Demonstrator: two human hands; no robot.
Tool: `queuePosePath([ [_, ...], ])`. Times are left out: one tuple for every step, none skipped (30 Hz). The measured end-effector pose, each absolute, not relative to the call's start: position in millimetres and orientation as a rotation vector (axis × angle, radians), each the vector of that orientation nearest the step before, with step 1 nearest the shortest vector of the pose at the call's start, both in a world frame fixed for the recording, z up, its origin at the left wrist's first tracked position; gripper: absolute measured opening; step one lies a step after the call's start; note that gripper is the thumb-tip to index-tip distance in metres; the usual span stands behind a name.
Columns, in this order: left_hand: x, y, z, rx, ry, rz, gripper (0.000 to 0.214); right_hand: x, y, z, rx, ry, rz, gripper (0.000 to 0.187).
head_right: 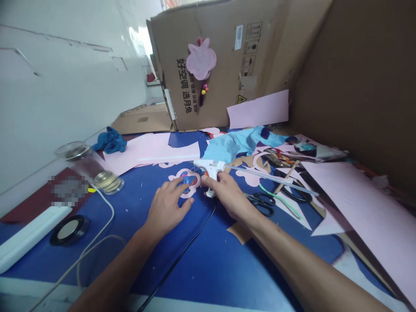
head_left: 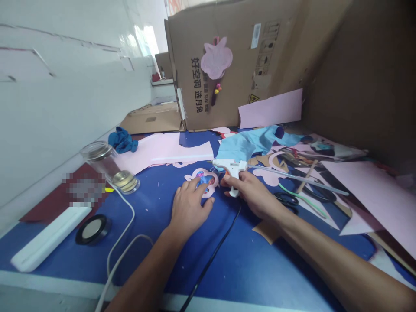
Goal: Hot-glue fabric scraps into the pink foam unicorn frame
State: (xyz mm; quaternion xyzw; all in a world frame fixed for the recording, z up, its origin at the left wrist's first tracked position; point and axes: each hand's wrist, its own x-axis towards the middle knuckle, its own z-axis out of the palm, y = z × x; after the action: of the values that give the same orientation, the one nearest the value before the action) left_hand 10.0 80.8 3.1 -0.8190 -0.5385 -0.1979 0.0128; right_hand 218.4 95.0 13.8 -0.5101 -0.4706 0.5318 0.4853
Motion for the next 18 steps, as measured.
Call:
queuePosePath([
  [10,81,3,-2.559,-1.682,-0.625,0.038,218,96,14,-1.235,-1.142,1.301,0.024],
  [10,81,2,-2.562,-1.687,-0.631,0.037,217,97,14,-1.23,-1.14,1.307,0.024],
  [10,81,1,-2.563,-1.693,-0.633,0.037,217,98,14,-1.225,-1.138,1.311,0.024],
  [10,81,1,-2.564,-1.698,-0.631,0.037,216,99,15,-1.221,-1.137,1.314,0.024],
  [9,81,1,-2.563,-1.7,-0.628,0.036,216,100,15,-1.217,-1.136,1.316,0.024],
  [9,81,1,-2.564,-1.698,-0.62,0.035,216,100,15,-1.214,-1.135,1.318,0.024],
  [9,81,1,-2.568,-1.694,-0.604,0.034,215,101,16,-1.212,-1.134,1.317,0.024],
  [8,81,3,-2.575,-1.689,-0.582,0.035,215,101,17,-1.21,-1.134,1.316,0.025],
  [8,81,5,-2.583,-1.683,-0.556,0.036,214,100,18,-1.209,-1.135,1.311,0.026],
  [8,82,8,-2.589,-1.683,-0.527,0.039,213,100,20,-1.211,-1.137,1.302,0.026],
  [8,83,11,-2.596,-1.686,-0.498,0.042,212,100,21,-1.218,-1.14,1.288,0.026],
  [8,84,14,-2.602,-1.694,-0.47,0.045,211,100,23,-1.23,-1.144,1.272,0.026],
  [9,87,17,-2.604,-1.707,-0.447,0.047,209,100,24,-1.243,-1.148,1.254,0.026],
  [10,90,20,-2.604,-1.722,-0.424,0.048,207,101,26,-1.258,-1.152,1.238,0.026],
  [11,93,22,-2.604,-1.737,-0.406,0.047,205,102,28,-1.274,-1.153,1.223,0.025],
  [12,97,24,-2.597,-1.754,-0.391,0.045,203,103,29,-1.288,-1.154,1.213,0.025],
  [14,101,25,-2.589,-1.77,-0.384,0.044,201,104,31,-1.299,-1.155,1.207,0.025],
  [15,105,25,-2.583,-1.784,-0.389,0.044,199,106,32,-1.306,-1.155,1.204,0.025],
])
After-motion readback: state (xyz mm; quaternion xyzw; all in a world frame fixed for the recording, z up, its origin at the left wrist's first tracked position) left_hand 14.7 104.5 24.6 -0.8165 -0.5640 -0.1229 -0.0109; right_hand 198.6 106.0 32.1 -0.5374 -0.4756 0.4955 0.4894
